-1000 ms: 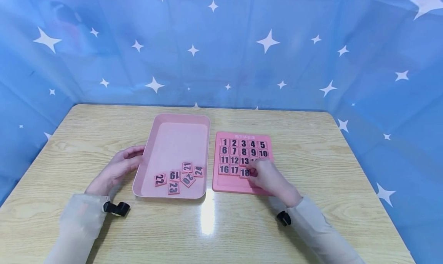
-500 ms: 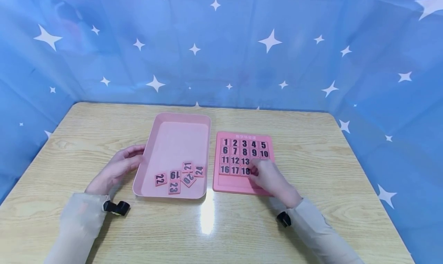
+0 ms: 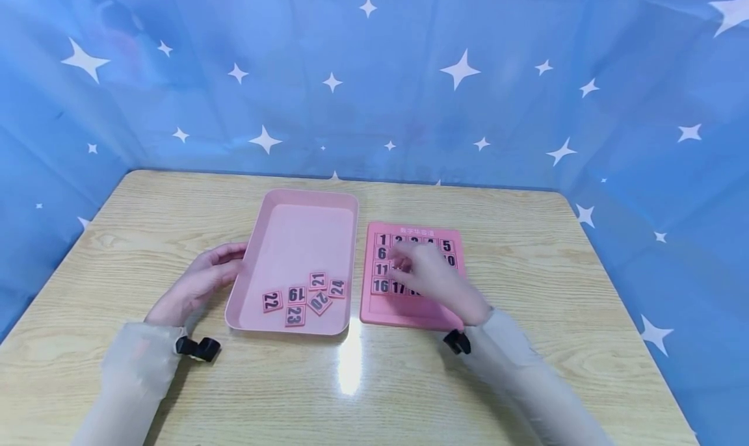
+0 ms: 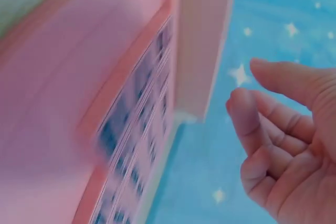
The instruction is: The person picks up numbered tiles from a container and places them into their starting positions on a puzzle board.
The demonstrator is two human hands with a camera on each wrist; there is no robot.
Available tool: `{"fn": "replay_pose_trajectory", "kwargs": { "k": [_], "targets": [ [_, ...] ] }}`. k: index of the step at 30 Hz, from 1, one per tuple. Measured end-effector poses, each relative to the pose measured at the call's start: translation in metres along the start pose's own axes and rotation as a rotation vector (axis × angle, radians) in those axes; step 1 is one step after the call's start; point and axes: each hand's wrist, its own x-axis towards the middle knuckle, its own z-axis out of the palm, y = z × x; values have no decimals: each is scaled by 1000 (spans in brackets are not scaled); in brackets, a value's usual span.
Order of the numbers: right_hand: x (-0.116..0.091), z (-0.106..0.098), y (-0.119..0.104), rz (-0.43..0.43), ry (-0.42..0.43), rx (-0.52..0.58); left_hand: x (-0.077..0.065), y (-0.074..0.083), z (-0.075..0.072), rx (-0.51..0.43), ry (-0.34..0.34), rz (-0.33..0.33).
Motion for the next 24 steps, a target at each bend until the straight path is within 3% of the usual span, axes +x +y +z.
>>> {"fn": "replay_pose_trajectory", "kwargs": {
  "k": [7,15,24],
  "targets": [
    [35,28,-26,-101,-83,94,-1,2,1,-21,5,3],
    [54,60,-44,-104,-175,193,-1,2,1,-28,12,-1],
    [67,82,-58,-184,-242,69,-1,2,1,-30,10,-6]
  ]
}}
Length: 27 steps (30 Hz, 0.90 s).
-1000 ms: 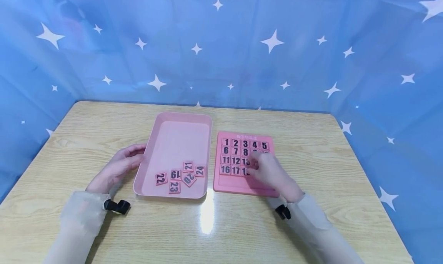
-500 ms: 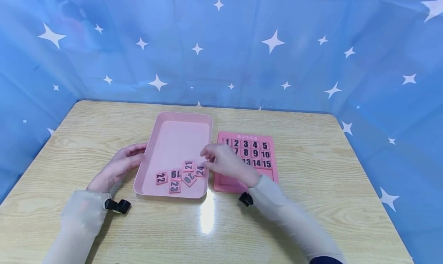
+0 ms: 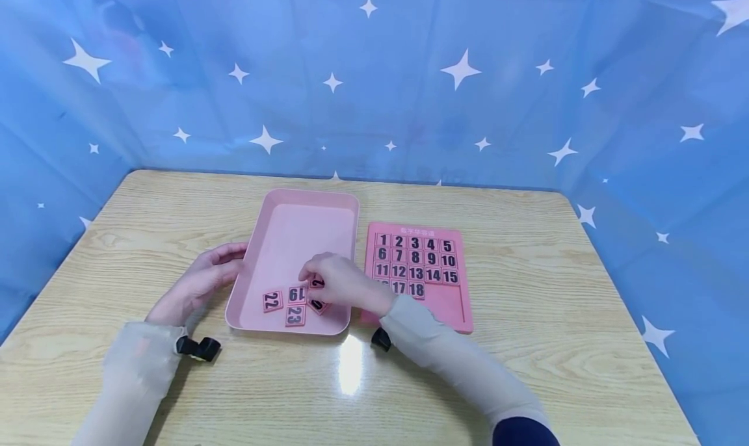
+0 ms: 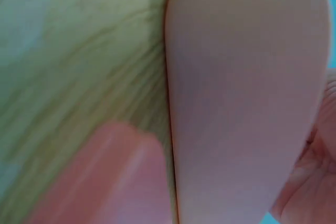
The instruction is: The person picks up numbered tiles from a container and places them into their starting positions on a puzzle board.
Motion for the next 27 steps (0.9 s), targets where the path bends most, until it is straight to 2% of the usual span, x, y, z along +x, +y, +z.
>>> {"fn": "replay_pose_trajectory", "kwargs": {
  "k": [9,14,20,27],
  "targets": [
    [13,10,-5,21,-112,-35,-1,1,-1,-2,-7,3],
    [16,11,-5,16,-119,-36,0,1,-1,-2,-11,3],
    [18,11,-4,-7,-148,-96,0,1,-1,-3,-8,1],
    [19,10,-6,17,-168,-139,-1,1,-1,0,-10,-2]
  ]
}}
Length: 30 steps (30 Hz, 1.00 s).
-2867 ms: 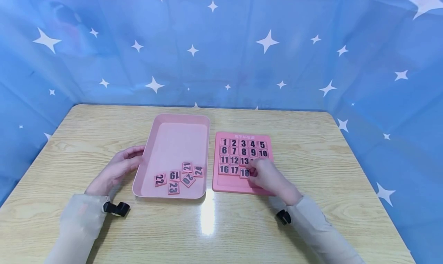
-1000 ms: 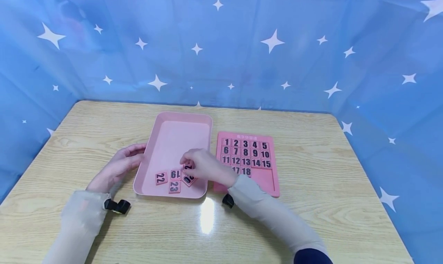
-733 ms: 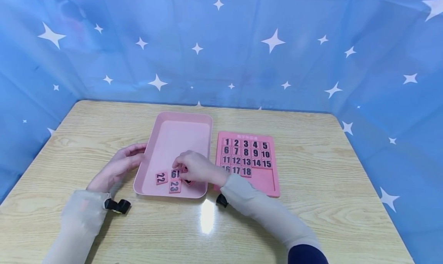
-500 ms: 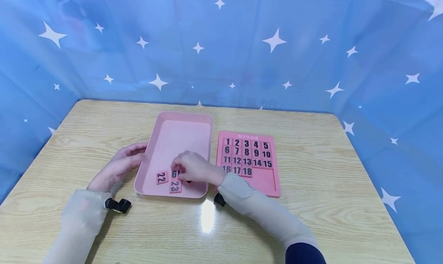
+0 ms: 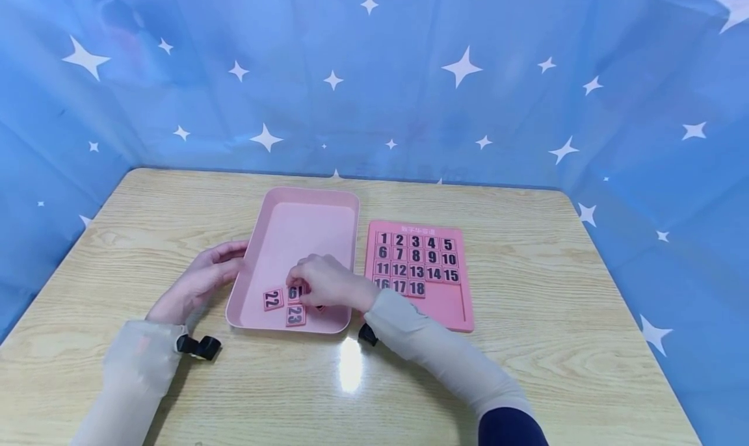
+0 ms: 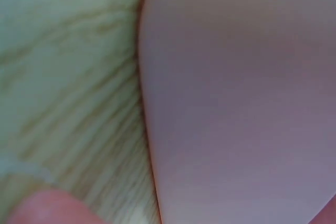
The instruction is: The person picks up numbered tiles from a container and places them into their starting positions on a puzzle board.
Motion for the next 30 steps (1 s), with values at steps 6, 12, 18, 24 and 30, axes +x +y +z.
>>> {"fn": "replay_pose_trajectory", "kwargs": {
  "k": [6,12,18,24,30],
  "targets": [
    [2,0,0,49,49,-24,-1,0,0,4,0,1],
    [1,0,1,120,76,-4,-1,0,0,-3,2,-1],
    [-1,0,3,98,60,-30,-1,0,0,-4,4,3],
    [0,-3,5,83,22,-3,-1,0,0,-2,3,7],
    [4,-3,3,129,22,20,-1,0,0,0,6,4]
  ]
}}
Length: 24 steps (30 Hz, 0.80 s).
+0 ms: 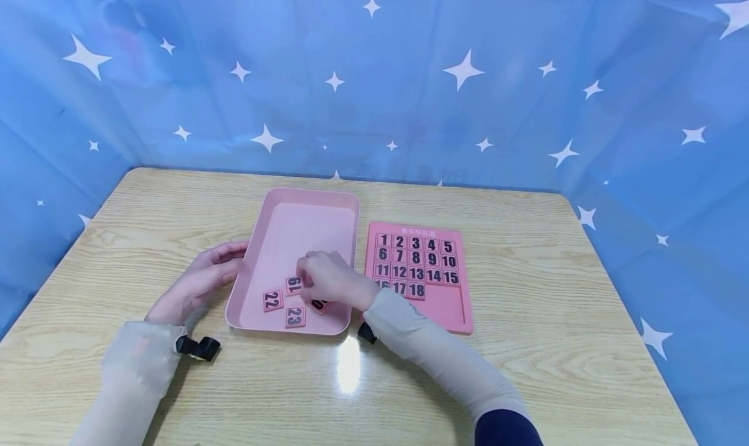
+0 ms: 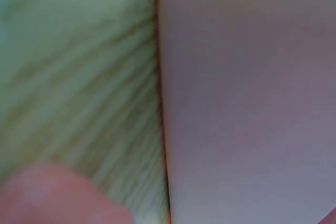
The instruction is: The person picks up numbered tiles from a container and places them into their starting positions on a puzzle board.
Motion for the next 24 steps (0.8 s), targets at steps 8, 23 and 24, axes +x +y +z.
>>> {"fn": "replay_pose_trajectory", "kwargs": {
  "k": [8,23,24],
  "targets": [
    [-1,3,1,27,28,-30,1,0,1,4,-3,3],
    [-61,-32,12,33,195,112,0,-1,1,25,-15,22],
    [-71,-35,17,22,218,102,0,-1,1,26,-12,18]
  ]
}}
